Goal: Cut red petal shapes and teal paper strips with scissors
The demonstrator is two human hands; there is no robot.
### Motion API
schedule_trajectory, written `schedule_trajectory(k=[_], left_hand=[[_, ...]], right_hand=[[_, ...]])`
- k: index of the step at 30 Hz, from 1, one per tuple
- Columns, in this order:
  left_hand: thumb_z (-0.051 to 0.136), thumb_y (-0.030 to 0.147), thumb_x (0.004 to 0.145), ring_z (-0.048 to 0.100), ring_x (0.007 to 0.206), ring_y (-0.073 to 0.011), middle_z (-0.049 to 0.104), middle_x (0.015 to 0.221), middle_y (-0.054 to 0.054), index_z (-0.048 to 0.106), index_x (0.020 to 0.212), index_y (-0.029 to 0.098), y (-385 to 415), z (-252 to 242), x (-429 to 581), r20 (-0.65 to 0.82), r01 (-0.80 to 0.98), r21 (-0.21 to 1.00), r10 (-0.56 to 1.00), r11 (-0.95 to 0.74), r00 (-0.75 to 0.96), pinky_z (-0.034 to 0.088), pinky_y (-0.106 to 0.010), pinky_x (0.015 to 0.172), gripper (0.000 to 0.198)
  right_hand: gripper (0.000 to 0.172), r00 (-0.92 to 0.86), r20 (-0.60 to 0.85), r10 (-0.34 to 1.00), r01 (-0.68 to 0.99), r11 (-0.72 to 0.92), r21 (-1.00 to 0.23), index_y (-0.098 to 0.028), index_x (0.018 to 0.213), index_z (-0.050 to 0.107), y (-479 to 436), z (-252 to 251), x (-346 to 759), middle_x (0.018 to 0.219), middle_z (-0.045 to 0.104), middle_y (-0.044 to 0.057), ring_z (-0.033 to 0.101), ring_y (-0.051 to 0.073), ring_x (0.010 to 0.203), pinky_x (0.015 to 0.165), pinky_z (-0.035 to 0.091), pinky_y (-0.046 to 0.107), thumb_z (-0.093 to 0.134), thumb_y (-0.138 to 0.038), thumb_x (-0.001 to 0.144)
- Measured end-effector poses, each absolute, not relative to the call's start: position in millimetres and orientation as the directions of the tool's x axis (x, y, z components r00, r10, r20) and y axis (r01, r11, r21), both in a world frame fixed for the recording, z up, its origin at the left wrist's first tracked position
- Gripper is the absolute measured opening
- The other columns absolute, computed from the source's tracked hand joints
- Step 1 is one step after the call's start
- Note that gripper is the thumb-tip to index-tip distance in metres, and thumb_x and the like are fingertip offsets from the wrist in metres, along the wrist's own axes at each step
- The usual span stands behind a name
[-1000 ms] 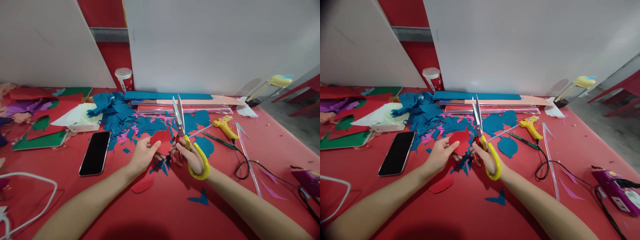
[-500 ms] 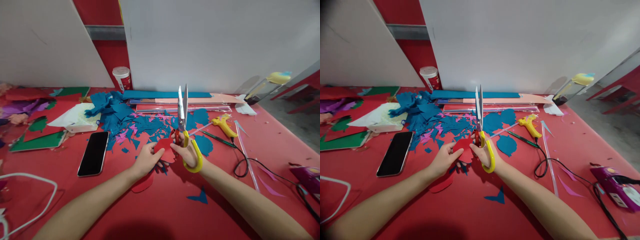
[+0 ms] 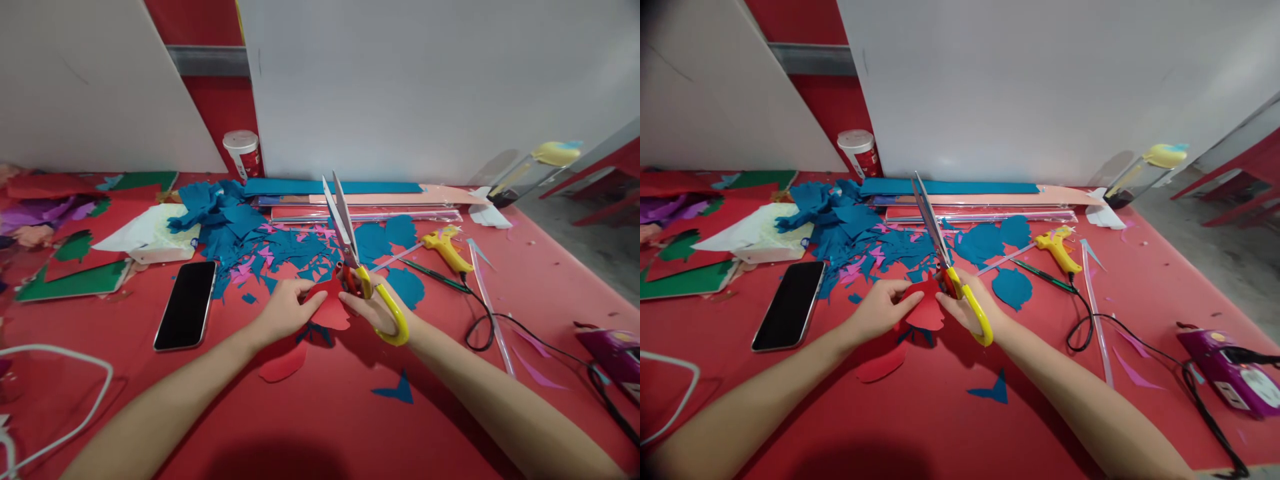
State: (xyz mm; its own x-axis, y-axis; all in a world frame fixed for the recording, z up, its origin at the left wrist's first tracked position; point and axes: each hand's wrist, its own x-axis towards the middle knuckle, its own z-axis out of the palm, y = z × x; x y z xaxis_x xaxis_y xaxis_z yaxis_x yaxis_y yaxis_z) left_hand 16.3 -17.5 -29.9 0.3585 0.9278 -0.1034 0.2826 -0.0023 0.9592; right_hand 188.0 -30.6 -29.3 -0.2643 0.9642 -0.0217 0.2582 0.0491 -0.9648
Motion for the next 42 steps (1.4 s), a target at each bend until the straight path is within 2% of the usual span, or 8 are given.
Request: schedule_trajectory(k=[5,11,16,20,23,28,37,42], left_hand=[[0.058,0.031,0.067,0.048,0.047,-0.0111,0.054,0.049,0.001,0.061,0.055,0.015,-10,-31,12,-0.061,0.254,0.967,0.943,-0.025,0.326,0.036,-0.020,0.044,0.020],[0.058,0.032,0.069,0.055,0.055,-0.0138,0.062,0.059,-0.001,0.066,0.068,0.015,1,-24,2,-0.080,0.182,0.983,0.963,0.033,0.258,0.041,-0.022,0.050,0.020],[0.062,0.033,0.067,0.056,0.056,-0.0129,0.065,0.064,-0.001,0.066,0.071,0.015,8,-19,-5,-0.060,0.072,0.996,0.987,0.050,0.150,0.045,-0.023,0.054,0.019],[0.064,0.037,0.065,0.059,0.059,-0.0133,0.066,0.066,-0.002,0.066,0.073,0.015,9,-19,-6,-0.053,-0.044,0.997,0.996,0.056,0.065,0.048,-0.024,0.057,0.023],[0.064,0.037,0.066,0.061,0.063,-0.0140,0.067,0.071,-0.003,0.067,0.078,0.015,9,-16,-6,-0.045,-0.093,0.995,0.998,0.049,0.039,0.049,-0.024,0.060,0.025],[0.063,0.035,0.067,0.061,0.066,-0.0141,0.068,0.075,-0.003,0.067,0.078,0.014,8,-11,-8,-0.004,-0.020,1.000,1.000,0.004,0.000,0.049,-0.023,0.061,0.023],[0.059,0.034,0.070,0.057,0.057,-0.0130,0.064,0.063,-0.001,0.064,0.069,0.014,8,-8,-12,0.048,0.110,0.993,0.999,-0.049,0.013,0.046,-0.022,0.054,0.021],[0.057,0.032,0.071,0.055,0.055,-0.0122,0.062,0.061,-0.001,0.063,0.067,0.014,7,-6,-12,0.076,0.209,0.975,0.997,-0.080,0.026,0.043,-0.020,0.050,0.020]], right_hand=[[0.017,-0.265,-0.088,0.960,0.270,-0.014,-0.963,-0.018,0.079,0.047,-29,-27,195,0.058,0.045,-0.004,0.040,0.008,0.044,0.044,0.035,0.023,0.052,-0.034,0.075],[0.035,-0.278,-0.263,0.924,0.215,-0.207,-0.954,-0.018,0.075,0.047,-33,-28,217,0.063,0.045,-0.002,0.035,0.007,0.044,0.038,0.028,0.020,0.046,-0.053,0.076],[0.046,-0.367,-0.216,0.905,0.301,-0.104,-0.948,-0.015,0.081,0.052,-35,-19,232,0.069,0.049,0.003,0.041,0.010,0.054,0.040,0.030,0.020,0.046,-0.060,0.072],[0.041,-0.426,-0.121,0.897,0.415,0.075,-0.907,-0.016,0.081,0.057,-35,-13,238,0.076,0.055,0.006,0.047,0.014,0.063,0.044,0.036,0.021,0.044,-0.054,0.077],[0.036,-0.430,-0.111,0.896,0.436,0.098,-0.895,-0.018,0.086,0.058,-35,-15,241,0.080,0.058,0.007,0.050,0.016,0.065,0.048,0.040,0.025,0.043,-0.051,0.079],[0.042,-0.399,-0.112,0.910,0.428,0.077,-0.900,-0.020,0.097,0.058,-38,-13,240,0.088,0.062,0.010,0.055,0.026,0.079,0.070,0.044,0.040,0.051,-0.052,0.072],[0.024,-0.490,-0.071,0.869,0.368,0.132,-0.921,-0.028,0.095,0.060,-39,-6,235,0.087,0.062,0.009,0.056,0.027,0.077,0.070,0.044,0.043,0.049,-0.039,0.076],[0.033,-0.523,-0.119,0.844,0.371,0.100,-0.923,-0.027,0.107,0.056,-37,-12,241,0.098,0.061,0.010,0.056,0.028,0.090,0.078,0.043,0.042,0.048,-0.041,0.078]])
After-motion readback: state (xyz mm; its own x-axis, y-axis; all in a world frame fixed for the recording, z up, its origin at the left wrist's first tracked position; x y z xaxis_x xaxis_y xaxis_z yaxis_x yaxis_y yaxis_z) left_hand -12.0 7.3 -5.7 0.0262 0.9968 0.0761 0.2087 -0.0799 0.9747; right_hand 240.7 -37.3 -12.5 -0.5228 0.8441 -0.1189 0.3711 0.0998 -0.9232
